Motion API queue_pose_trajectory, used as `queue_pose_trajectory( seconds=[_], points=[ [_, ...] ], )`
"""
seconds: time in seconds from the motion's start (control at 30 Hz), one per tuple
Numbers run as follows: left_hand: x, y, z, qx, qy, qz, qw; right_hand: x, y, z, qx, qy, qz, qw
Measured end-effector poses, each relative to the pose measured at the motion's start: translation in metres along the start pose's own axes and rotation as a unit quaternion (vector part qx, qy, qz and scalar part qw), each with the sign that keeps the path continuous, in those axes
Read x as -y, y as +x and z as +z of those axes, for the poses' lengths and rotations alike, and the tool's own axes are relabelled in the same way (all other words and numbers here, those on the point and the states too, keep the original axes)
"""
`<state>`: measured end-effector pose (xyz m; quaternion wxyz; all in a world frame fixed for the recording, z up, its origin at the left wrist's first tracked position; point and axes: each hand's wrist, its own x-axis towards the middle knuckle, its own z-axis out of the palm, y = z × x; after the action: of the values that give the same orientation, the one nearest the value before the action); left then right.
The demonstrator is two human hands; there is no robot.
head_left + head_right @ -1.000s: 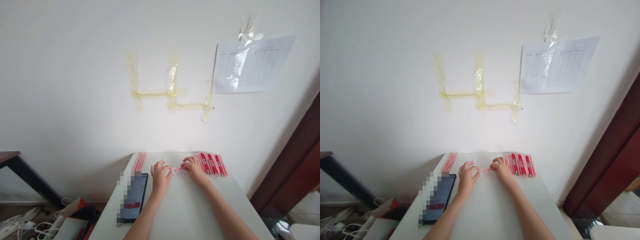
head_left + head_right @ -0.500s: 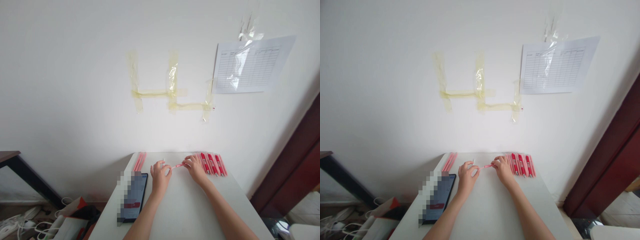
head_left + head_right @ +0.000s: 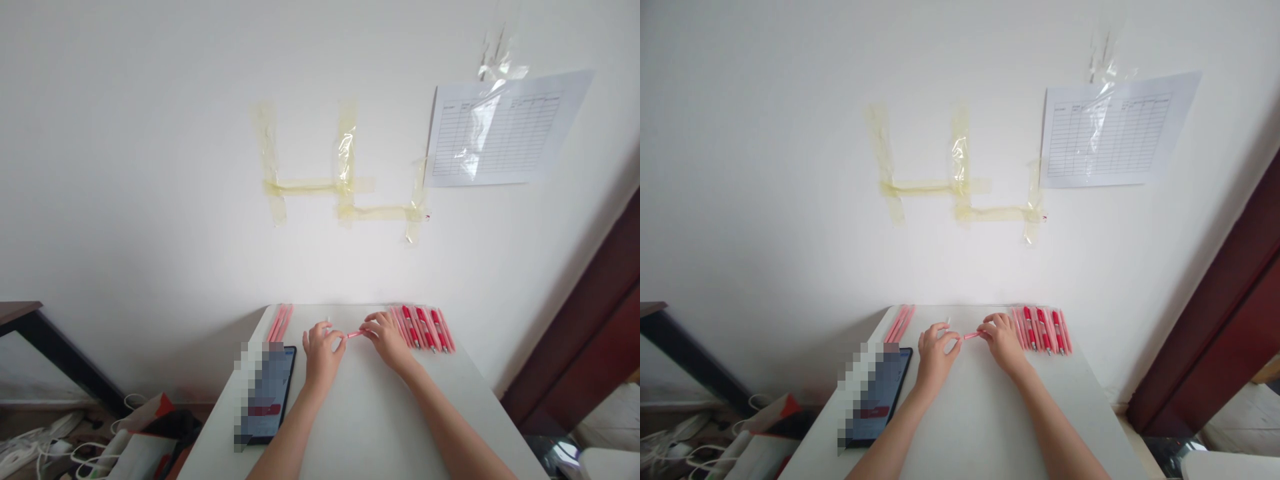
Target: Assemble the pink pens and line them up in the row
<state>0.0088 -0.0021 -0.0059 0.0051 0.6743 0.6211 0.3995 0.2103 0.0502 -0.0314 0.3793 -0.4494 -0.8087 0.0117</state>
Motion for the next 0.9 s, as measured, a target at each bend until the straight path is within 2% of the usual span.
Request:
queue_pose_trajectory(
  seconds=[0.6, 0.9],
  points=[
    [0.0048, -0.0013, 0.0025, 0.040, -0.018, 0.008, 0.999, 0.0057, 0.0007, -0.0024, 0.015, 0.008, 0.002, 1.000],
    [0.0034, -0.0007, 0.0003, 0.040, -0.008, -0.015, 0.999, 0.0012, 0.0031, -0.0048, 0.005, 0.060, 0.039, 0.997]
  ],
)
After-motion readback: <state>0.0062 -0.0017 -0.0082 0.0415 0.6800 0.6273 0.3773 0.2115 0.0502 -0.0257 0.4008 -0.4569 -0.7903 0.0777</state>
